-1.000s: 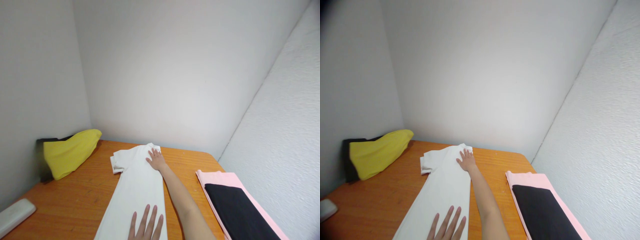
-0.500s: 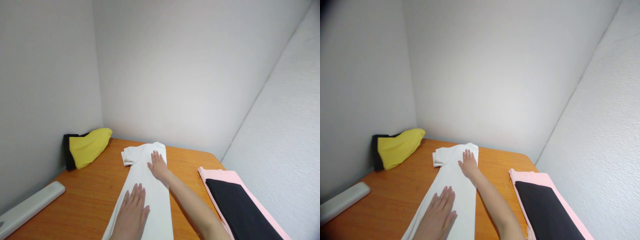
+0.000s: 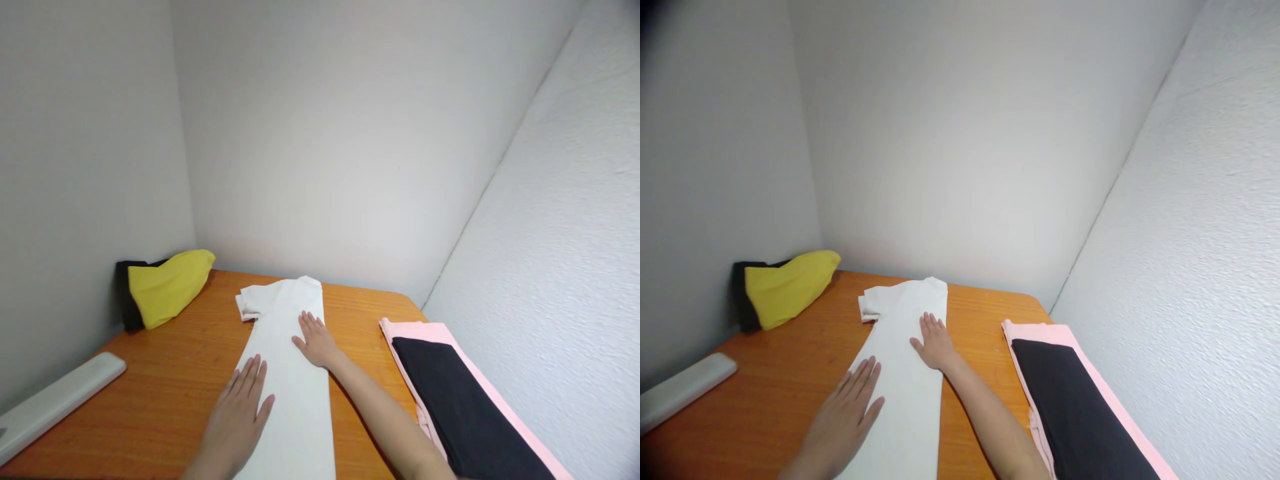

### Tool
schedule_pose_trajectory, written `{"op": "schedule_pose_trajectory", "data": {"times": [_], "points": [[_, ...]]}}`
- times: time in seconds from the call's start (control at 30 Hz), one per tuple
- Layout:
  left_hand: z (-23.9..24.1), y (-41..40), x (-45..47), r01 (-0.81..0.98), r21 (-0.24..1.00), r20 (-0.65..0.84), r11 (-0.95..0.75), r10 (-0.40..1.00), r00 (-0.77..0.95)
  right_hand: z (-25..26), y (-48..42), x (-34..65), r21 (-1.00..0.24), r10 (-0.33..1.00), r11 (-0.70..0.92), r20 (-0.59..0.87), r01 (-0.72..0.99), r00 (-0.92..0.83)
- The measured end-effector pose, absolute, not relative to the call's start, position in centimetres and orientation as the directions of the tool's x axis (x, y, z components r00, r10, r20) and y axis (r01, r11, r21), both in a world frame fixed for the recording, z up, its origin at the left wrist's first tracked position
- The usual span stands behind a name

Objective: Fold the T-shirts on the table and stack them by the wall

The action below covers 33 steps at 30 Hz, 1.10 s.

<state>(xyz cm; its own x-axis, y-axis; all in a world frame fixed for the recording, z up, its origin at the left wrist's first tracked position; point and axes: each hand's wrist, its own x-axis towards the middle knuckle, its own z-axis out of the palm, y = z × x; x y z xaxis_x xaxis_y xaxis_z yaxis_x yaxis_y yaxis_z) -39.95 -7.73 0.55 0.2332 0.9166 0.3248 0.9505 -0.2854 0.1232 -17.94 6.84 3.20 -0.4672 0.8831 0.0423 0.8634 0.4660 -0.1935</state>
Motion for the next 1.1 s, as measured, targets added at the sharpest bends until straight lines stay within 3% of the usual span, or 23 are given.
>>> {"op": "schedule_pose_trajectory", "data": {"times": [0.2,0.37,0.57,0.7,0.93,1.03,1.1], "points": [[1.4,-8.1,-39.5,0.957,0.122,0.285,-0.263,0.933,0.22,4.3,4.7,-18.9,-0.161,0.852,0.521,0.048,0.838,-0.521],[1.3,-8.2,-39.7,0.95,0.122,0.324,-0.287,0.916,0.235,5.0,-0.9,-19.4,-0.214,0.692,0.712,0.055,0.669,-0.719],[2.6,-7.0,-39.9,0.948,0.15,0.213,-0.28,0.946,0.245,8.0,-8.9,-18.1,-0.274,0.513,0.831,0.036,0.485,-0.858],[3.1,-5.8,-40.0,0.904,0.153,0.243,-0.399,0.902,0.357,7.6,-11.6,-17.1,-0.277,0.402,0.886,0.053,0.373,-0.914],[2.1,-6.7,-39.4,0.89,0.151,0.197,-0.431,0.895,0.4,2.8,-11.6,-14.9,-0.23,0.435,0.882,0.062,0.411,-0.898],[1.4,-7.1,-39.1,0.897,0.128,0.242,-0.423,0.89,0.385,4.7,-10.3,-14.8,-0.311,0.447,0.855,0.037,0.414,-0.894],[1.0,-7.1,-39.1,0.895,0.114,0.277,-0.432,0.879,0.389,6.8,-8.1,-15.5,-0.347,0.529,0.808,0.068,0.477,-0.846]]}}
